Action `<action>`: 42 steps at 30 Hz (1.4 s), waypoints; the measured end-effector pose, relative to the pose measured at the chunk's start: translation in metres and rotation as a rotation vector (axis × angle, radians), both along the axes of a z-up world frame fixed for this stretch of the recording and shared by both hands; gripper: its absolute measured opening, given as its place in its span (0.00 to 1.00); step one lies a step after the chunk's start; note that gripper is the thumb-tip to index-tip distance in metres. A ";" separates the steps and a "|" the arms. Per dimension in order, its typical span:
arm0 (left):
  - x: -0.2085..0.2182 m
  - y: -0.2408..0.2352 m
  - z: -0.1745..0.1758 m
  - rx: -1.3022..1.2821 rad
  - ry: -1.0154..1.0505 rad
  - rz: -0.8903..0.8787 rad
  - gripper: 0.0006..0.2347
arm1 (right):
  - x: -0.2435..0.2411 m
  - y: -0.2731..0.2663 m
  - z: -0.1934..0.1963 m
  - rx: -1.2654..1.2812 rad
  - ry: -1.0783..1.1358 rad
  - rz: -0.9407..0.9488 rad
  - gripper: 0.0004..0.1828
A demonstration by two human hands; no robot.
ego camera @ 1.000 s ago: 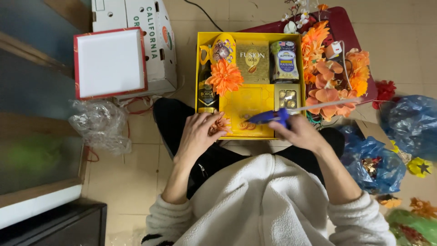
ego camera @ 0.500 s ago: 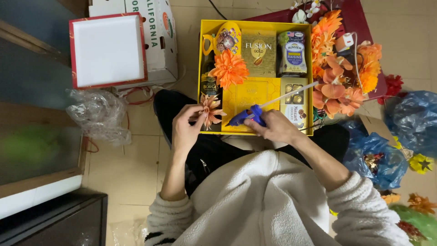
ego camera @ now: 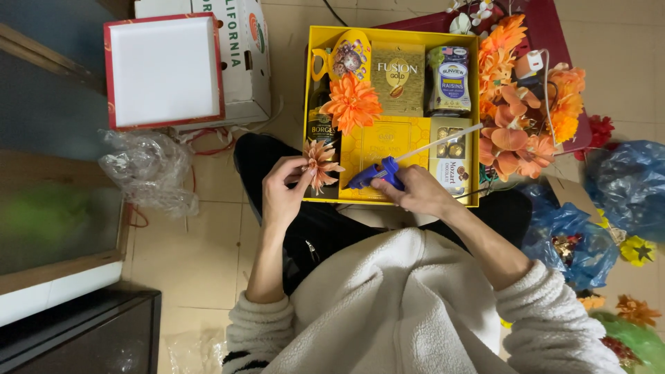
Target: The person decorates a yellow gift box filled with items by attaching artificial flowers using a hot glue gun. They pick up flowers, apply glue to the stems, and press them onto the box, occasionally using scissors to trim the stems.
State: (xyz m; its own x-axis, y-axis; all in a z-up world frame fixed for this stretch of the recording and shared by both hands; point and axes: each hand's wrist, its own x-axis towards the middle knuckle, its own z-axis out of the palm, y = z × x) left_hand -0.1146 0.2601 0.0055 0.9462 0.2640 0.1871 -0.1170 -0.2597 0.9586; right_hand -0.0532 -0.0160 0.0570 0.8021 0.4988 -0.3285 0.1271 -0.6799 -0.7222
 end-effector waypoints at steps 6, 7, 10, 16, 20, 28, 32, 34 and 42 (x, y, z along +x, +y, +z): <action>-0.001 0.000 0.004 -0.006 -0.001 -0.012 0.07 | 0.006 -0.006 -0.024 -0.025 -0.105 0.005 0.33; -0.001 0.000 0.006 -0.005 -0.002 -0.014 0.07 | 0.005 -0.004 -0.017 -0.024 -0.106 0.003 0.33; -0.001 0.000 0.010 -0.003 0.019 -0.033 0.07 | 0.004 0.003 -0.002 0.051 0.031 -0.049 0.29; -0.002 -0.001 0.016 0.013 0.034 -0.039 0.07 | 0.008 -0.001 -0.016 -0.012 -0.031 -0.049 0.31; -0.002 0.000 0.012 0.035 0.044 -0.058 0.07 | 0.005 0.000 -0.011 0.043 -0.033 -0.078 0.30; -0.001 -0.001 0.014 0.052 0.057 -0.072 0.08 | 0.010 -0.001 -0.023 0.072 -0.057 -0.101 0.31; -0.001 0.000 0.013 0.109 0.077 -0.096 0.07 | 0.006 -0.003 -0.023 0.095 -0.064 -0.140 0.31; 0.000 -0.002 0.017 0.144 0.076 -0.111 0.07 | 0.002 -0.004 -0.013 0.161 -0.014 -0.177 0.31; 0.004 -0.010 0.018 0.464 0.040 -0.370 0.06 | -0.004 -0.012 -0.013 0.488 0.103 -0.330 0.32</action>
State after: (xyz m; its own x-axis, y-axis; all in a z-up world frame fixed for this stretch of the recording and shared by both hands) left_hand -0.1106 0.2505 0.0232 0.9684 -0.1855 0.1664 -0.2458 -0.6013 0.7603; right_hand -0.0571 -0.0278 0.0444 0.9165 0.3414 -0.2084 -0.1220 -0.2576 -0.9585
